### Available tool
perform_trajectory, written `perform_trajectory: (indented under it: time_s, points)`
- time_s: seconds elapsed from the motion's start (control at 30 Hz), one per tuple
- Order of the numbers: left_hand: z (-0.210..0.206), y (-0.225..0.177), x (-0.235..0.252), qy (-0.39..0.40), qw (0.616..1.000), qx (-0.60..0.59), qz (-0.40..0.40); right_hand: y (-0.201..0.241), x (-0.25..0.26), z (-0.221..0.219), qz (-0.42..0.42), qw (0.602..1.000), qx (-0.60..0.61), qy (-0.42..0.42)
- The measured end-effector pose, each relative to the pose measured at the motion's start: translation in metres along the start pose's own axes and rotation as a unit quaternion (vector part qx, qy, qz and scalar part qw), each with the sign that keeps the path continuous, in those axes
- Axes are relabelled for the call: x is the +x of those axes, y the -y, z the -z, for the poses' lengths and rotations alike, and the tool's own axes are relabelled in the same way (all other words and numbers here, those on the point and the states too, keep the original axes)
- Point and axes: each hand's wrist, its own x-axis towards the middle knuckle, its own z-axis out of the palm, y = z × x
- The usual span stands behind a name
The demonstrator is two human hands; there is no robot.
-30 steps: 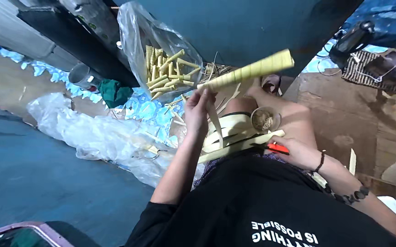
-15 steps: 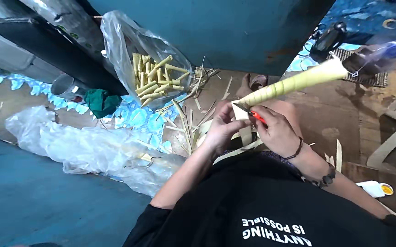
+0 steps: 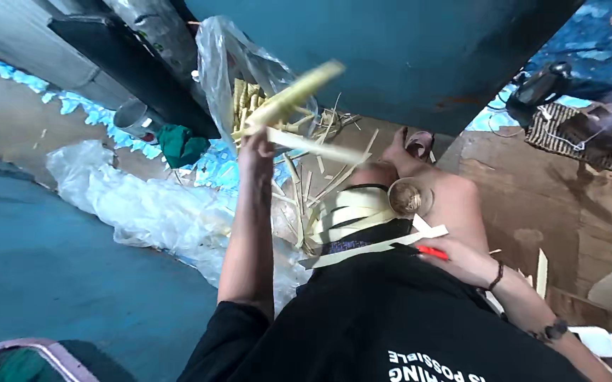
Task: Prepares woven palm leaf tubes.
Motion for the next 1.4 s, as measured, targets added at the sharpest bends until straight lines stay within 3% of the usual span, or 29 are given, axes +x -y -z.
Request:
perform_trajectory:
  time_s: [0.07,0.1,0.23,0.33,0.47,0.53,0.63,0.73,0.8,0.83,0.93,1.0,1.07,1.13,1.2,1.3,1.4]
  points:
    - [0.027,0.013,0.027,-0.122,0.992,-0.028,-0.016,-0.006,-0.001,-0.004,-0.004,1.000,-0.002,0.000]
    - [0.033,0.019,0.029,-0.138,0.990,-0.024,-0.019,-0.005,-0.001,-0.004,0.001,1.000,0.001,-0.011]
    - [0.003,0.036,-0.021,-0.058,0.998,0.033,-0.008,0.006,-0.007,-0.001,0.075,0.987,0.016,-0.144]
    - [-0.050,0.038,-0.094,0.086,0.994,0.070,0.007,0.034,-0.006,0.012,0.177,0.937,0.028,-0.301]
    - [-0.097,0.036,-0.158,0.333,0.939,0.017,0.079,0.069,-0.001,0.022,0.196,0.927,-0.069,-0.314]
    - [-0.105,0.035,-0.163,0.407,0.912,0.014,0.054,0.068,0.000,0.019,0.195,0.906,-0.117,-0.356]
    - [-0.098,0.034,-0.152,0.423,0.904,0.047,-0.031,0.036,-0.032,0.036,0.067,0.901,-0.183,-0.389]
    - [-0.073,0.035,-0.134,0.373,0.918,0.123,-0.053,-0.037,-0.085,0.045,-0.221,0.880,-0.194,-0.373]
    - [-0.055,0.043,-0.128,0.351,0.918,0.176,-0.053,-0.083,-0.123,0.036,-0.440,0.848,-0.137,-0.262]
    - [-0.048,0.048,-0.128,0.350,0.913,0.204,-0.052,-0.104,-0.141,0.025,-0.511,0.830,-0.107,-0.197]
    - [-0.042,0.060,-0.137,0.383,0.869,0.311,-0.050,-0.162,-0.180,-0.012,-0.592,0.801,-0.084,-0.036]
    - [-0.049,0.068,-0.144,0.430,0.824,0.366,-0.051,-0.138,-0.177,0.000,-0.552,0.829,-0.047,-0.077]
    - [-0.062,0.076,-0.151,0.484,0.772,0.410,-0.052,-0.104,-0.156,0.020,-0.466,0.864,-0.041,-0.187]
    - [-0.079,0.084,-0.156,0.522,0.714,0.461,-0.076,-0.074,-0.124,0.034,-0.357,0.885,-0.064,-0.291]
    - [-0.090,0.090,-0.158,0.521,0.683,0.503,-0.094,-0.049,-0.089,0.035,-0.208,0.914,-0.090,-0.337]
    - [-0.092,0.087,-0.154,0.449,0.700,0.545,-0.109,-0.028,-0.037,0.018,-0.068,0.950,-0.097,-0.289]
    - [-0.079,0.087,-0.148,0.384,0.710,0.583,-0.097,-0.024,-0.005,-0.004,-0.050,0.977,-0.132,-0.160]
